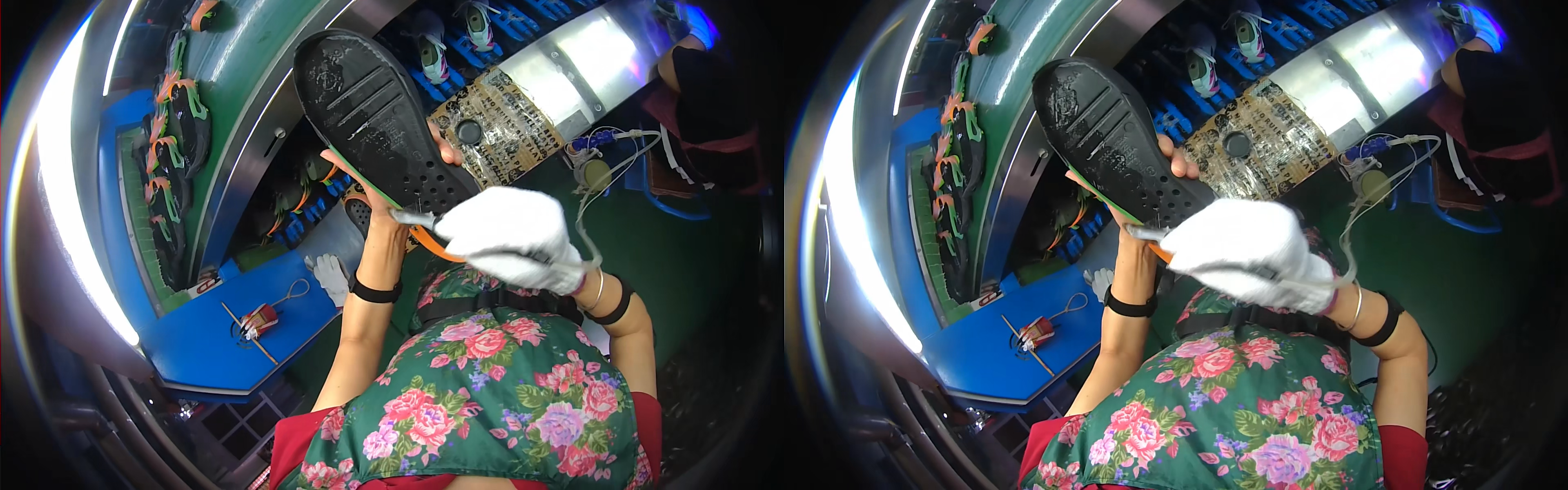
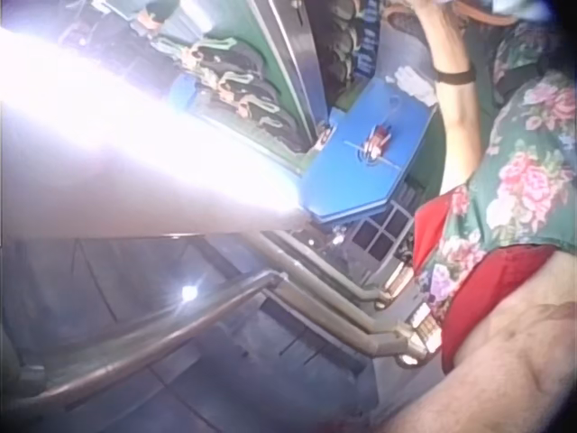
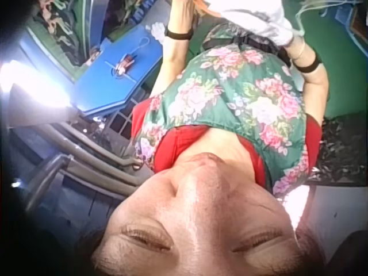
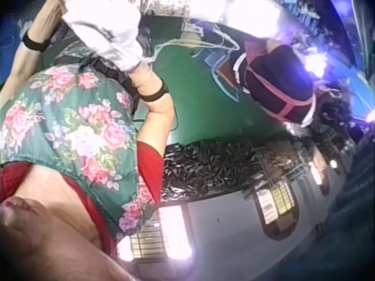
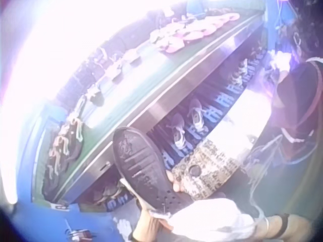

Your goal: Applying adhesive to the surfaces of various shoe soles using a brush on an assembly line.

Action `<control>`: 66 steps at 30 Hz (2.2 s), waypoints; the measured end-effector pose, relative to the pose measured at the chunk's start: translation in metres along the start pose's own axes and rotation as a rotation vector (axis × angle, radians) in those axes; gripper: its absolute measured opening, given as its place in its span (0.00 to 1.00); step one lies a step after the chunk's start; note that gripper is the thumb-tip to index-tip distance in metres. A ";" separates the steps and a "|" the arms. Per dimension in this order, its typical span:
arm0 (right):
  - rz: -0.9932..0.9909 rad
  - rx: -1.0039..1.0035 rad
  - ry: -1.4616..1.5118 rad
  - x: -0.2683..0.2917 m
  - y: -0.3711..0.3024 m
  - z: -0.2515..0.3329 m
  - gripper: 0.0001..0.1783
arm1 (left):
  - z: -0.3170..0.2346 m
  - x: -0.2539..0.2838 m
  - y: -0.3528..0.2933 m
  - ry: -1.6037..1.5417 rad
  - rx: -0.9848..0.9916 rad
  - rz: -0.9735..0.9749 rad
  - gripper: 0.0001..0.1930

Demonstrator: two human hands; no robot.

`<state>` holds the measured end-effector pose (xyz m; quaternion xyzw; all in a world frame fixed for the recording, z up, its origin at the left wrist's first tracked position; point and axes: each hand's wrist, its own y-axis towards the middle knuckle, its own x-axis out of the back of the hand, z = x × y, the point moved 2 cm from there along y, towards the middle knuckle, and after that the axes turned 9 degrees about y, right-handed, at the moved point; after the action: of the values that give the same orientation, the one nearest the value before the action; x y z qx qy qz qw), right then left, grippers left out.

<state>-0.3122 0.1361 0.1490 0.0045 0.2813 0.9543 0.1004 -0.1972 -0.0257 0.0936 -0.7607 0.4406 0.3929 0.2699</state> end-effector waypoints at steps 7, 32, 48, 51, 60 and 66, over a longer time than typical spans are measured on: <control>-0.004 0.042 -0.185 0.000 -0.008 0.002 0.10 | -0.009 -0.005 0.010 0.197 -0.142 0.063 0.65; -0.088 -0.085 -0.123 0.008 -0.019 0.006 0.09 | -0.021 -0.005 0.032 0.330 -0.278 0.242 0.58; -0.207 -0.158 0.074 0.009 -0.029 0.003 0.11 | -0.006 0.011 0.041 0.259 -0.186 0.237 0.67; -0.417 -0.278 0.181 0.017 -0.039 -0.003 0.08 | -0.001 0.008 0.044 0.244 -0.181 0.233 0.67; -0.115 -0.224 0.331 0.022 -0.042 -0.007 0.13 | 0.006 0.002 0.050 0.154 0.052 0.246 0.67; 0.093 -0.028 -0.238 0.018 -0.045 -0.003 0.15 | 0.011 0.004 0.048 0.274 0.264 0.165 0.68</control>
<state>-0.3214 0.1754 0.1212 0.1294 0.2538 0.9545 0.0888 -0.2422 -0.0415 0.0818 -0.7263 0.5817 0.2456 0.2716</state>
